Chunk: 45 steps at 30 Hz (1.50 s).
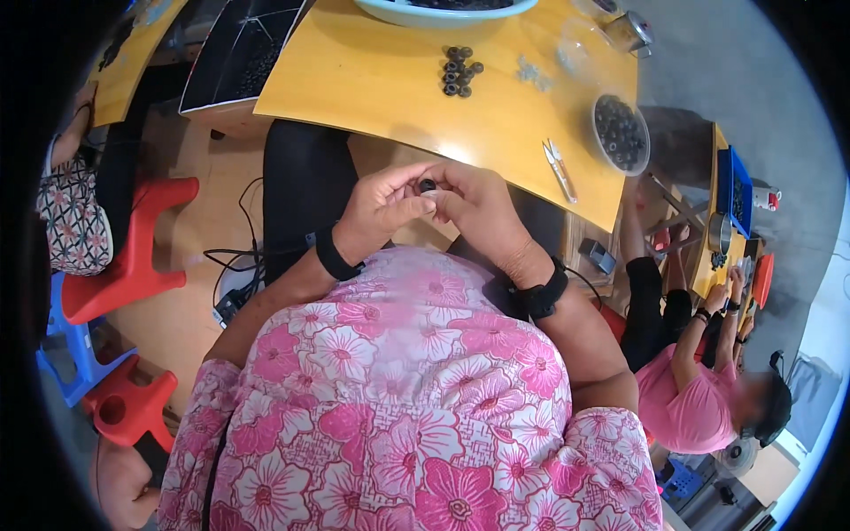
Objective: Assembling small black plastic components by inserting small pins manually.
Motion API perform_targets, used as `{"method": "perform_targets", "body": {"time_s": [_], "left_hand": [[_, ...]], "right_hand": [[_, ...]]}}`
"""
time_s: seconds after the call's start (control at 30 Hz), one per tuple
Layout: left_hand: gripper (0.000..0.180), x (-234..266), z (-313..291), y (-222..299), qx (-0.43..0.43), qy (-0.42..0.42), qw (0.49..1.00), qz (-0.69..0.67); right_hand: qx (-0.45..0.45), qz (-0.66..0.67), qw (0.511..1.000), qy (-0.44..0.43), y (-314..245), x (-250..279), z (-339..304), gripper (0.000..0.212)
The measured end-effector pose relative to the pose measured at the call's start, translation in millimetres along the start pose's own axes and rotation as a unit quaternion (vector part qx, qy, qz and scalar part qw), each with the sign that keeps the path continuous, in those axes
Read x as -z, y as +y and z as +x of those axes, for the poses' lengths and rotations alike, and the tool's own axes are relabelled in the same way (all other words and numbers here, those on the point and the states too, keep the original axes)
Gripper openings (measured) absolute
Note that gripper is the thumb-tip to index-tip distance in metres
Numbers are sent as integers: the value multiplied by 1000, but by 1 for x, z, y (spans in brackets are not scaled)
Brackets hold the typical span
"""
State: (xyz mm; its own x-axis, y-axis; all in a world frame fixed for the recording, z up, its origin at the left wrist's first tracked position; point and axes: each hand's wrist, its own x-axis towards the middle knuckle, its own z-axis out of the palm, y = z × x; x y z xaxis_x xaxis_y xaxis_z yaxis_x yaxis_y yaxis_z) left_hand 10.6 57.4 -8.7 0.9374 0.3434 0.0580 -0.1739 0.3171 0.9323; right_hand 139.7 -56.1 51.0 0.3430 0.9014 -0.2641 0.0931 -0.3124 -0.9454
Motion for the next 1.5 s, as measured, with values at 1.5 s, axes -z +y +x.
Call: {"method": "perform_targets", "body": {"time_s": [1.5], "left_hand": [[27, -4, 7, 13, -15, 50, 999, 9]], "right_hand": [[-126, 309, 937, -103, 7, 27, 9, 36]]}}
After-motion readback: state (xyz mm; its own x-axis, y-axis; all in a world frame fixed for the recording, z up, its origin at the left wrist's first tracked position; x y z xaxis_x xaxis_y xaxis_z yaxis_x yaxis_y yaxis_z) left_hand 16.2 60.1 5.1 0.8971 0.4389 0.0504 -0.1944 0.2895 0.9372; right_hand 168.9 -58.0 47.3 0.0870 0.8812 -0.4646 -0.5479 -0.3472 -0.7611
